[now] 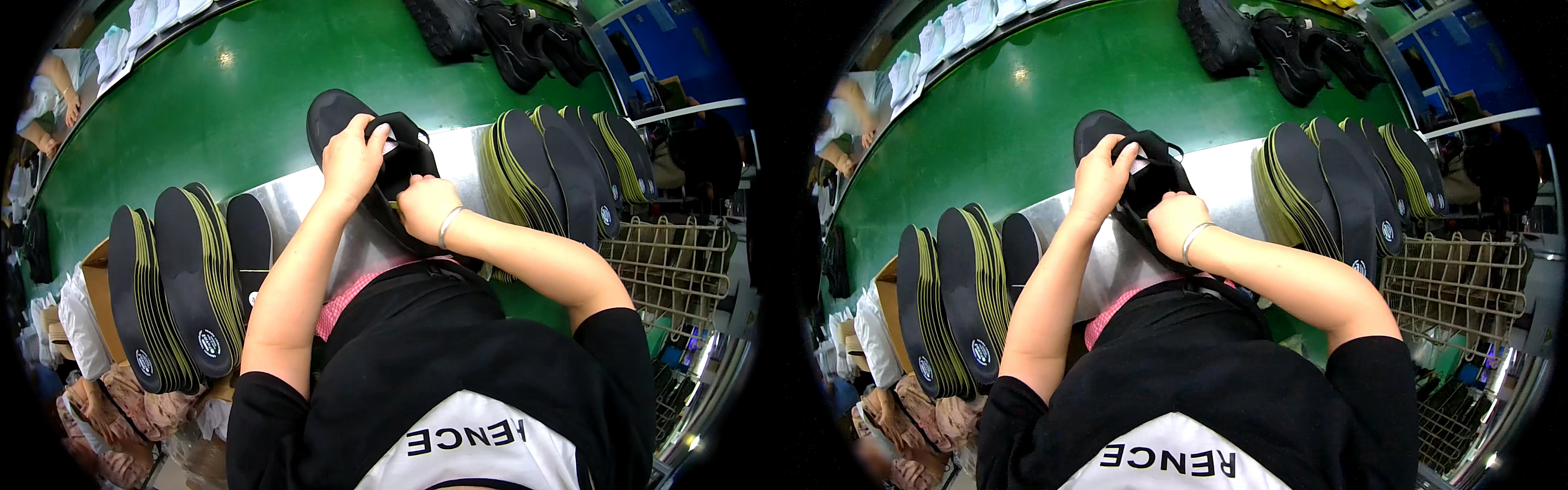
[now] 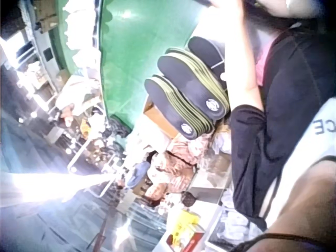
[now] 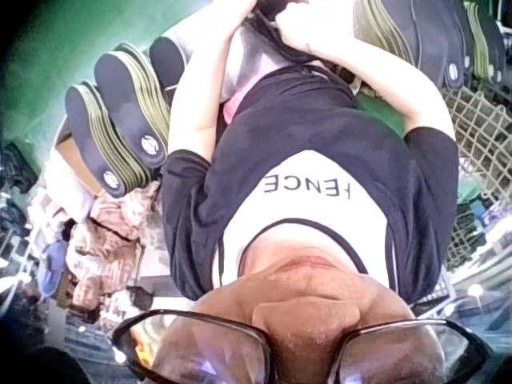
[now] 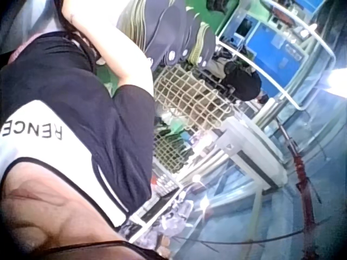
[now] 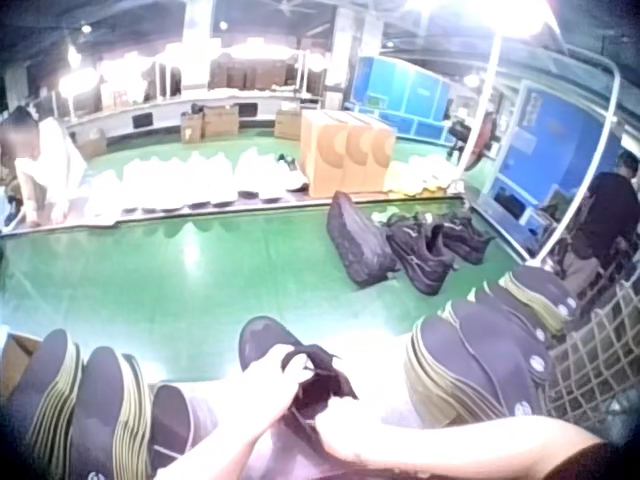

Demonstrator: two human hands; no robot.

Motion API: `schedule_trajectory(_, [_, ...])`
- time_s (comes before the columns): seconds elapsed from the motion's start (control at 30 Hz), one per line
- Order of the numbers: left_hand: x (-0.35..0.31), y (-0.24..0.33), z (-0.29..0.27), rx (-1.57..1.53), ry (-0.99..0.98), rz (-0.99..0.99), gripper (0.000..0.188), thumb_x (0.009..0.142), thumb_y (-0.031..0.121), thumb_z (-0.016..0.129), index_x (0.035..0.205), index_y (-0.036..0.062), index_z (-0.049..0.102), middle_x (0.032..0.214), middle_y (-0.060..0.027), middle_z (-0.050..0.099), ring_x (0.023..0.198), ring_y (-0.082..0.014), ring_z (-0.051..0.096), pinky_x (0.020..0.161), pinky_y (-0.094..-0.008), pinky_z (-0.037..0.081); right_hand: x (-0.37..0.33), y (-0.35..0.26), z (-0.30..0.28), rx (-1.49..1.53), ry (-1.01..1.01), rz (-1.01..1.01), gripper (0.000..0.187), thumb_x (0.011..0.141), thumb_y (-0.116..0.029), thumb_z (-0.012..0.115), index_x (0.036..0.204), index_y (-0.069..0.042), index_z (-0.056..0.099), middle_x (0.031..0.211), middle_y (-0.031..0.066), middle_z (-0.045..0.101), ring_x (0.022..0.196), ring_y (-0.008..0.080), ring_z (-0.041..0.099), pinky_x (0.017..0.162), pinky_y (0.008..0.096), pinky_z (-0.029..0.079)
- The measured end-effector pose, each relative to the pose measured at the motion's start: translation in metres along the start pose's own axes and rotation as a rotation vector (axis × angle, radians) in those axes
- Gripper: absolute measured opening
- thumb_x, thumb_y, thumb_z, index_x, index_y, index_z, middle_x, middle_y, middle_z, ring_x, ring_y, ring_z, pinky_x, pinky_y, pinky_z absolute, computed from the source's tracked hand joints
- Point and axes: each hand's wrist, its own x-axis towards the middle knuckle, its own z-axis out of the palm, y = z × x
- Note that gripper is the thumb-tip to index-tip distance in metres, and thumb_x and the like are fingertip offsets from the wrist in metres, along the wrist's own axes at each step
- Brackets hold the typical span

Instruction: The person assembles footwear by picking up black shoe uppers from a conveyor belt, retrieving matching insoles from nearby bags, and inserting the insoles into the shoes by hand.

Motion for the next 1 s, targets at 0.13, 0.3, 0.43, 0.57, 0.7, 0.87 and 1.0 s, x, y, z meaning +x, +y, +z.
schedule_trajectory(0.13, [-0.002,0.000,0.002,-0.044,0.016,0.002,0.027,0.079,0.030,0.052,0.089,0.0049,0.057,0.070,-0.0143,0.060,0.070,-0.0306,0.058,0.066,-0.0366,0.044,0.011,0.003,0.024,0.100,-0.007,-0.011,0.019,0.071,-0.016,0.052,0.078,-0.004,0.065,0.090,0.0170,0.056,0.079,0.0282,0.058,0.069,0.0352,0.047])
schedule_trajectory(0.3, [-0.001,0.000,0.001,-0.069,0.003,0.004,0.027,0.079,0.030,0.052,0.088,0.0050,0.057,0.070,-0.0133,0.061,0.069,-0.0302,0.059,0.065,-0.0360,0.045,0.020,0.011,0.023,-0.004,-0.168,-0.027,0.024,0.073,-0.021,0.052,0.086,-0.005,0.063,0.099,0.0193,0.052,0.085,0.0293,0.057,0.071,0.0351,0.047])
schedule_trajectory(0.43, [-0.003,-0.004,0.003,-0.112,-0.027,0.000,0.029,0.079,0.031,0.053,0.090,0.0046,0.057,0.070,-0.0140,0.061,0.070,-0.0306,0.059,0.066,-0.0357,0.045,0.032,0.021,-0.010,0.059,-0.591,-0.016,0.039,0.072,-0.026,0.054,0.102,-0.002,0.058,0.116,0.0187,0.045,0.087,0.0285,0.058,0.075,0.0338,0.047])
schedule_trajectory(0.57, [-0.005,-0.012,0.005,-0.153,-0.010,-0.017,0.031,0.078,0.031,0.053,0.091,0.0036,0.057,0.073,-0.0149,0.061,0.071,-0.0308,0.059,0.067,-0.0354,0.045,0.043,0.028,-0.008,0.063,-0.703,-0.090,0.045,0.066,-0.022,0.060,0.105,-0.001,0.053,0.110,0.0215,0.047,0.098,0.0299,0.051,0.080,0.0341,0.044])
schedule_trajectory(0.7, [-0.009,-0.008,0.006,-0.125,0.009,-0.024,0.029,0.079,0.031,0.052,0.089,0.0033,0.056,0.072,-0.0146,0.061,0.070,-0.0306,0.059,0.066,-0.0358,0.045,0.025,0.001,0.022,-0.179,-0.325,0.100,0.034,0.075,-0.012,0.054,0.109,-0.006,0.053,0.112,0.0155,0.048,0.102,0.0254,0.051,0.076,0.0285,0.046])
schedule_trajectory(0.87, [-0.011,-0.011,0.009,-0.132,0.032,-0.013,0.028,0.079,0.030,0.052,0.088,0.0040,0.056,0.069,-0.0138,0.061,0.067,-0.0311,0.058,0.063,-0.0363,0.045,0.023,0.007,0.017,-0.257,-0.466,-0.048,0.022,0.074,-0.014,0.053,0.094,-0.008,0.062,0.094,0.0100,0.061,0.089,0.0205,0.058,0.071,0.0289,0.046])
schedule_trajectory(1.0, [-0.014,-0.011,0.010,-0.156,0.043,0.005,0.026,0.080,0.029,0.052,0.088,0.0040,0.056,0.069,-0.0140,0.060,0.067,-0.0309,0.059,0.063,-0.0364,0.045,0.006,0.016,0.014,-0.350,-0.577,-0.257,0.022,0.071,-0.017,0.054,0.088,-0.008,0.064,0.089,0.0073,0.063,0.085,0.0211,0.060,0.073,0.0342,0.043])
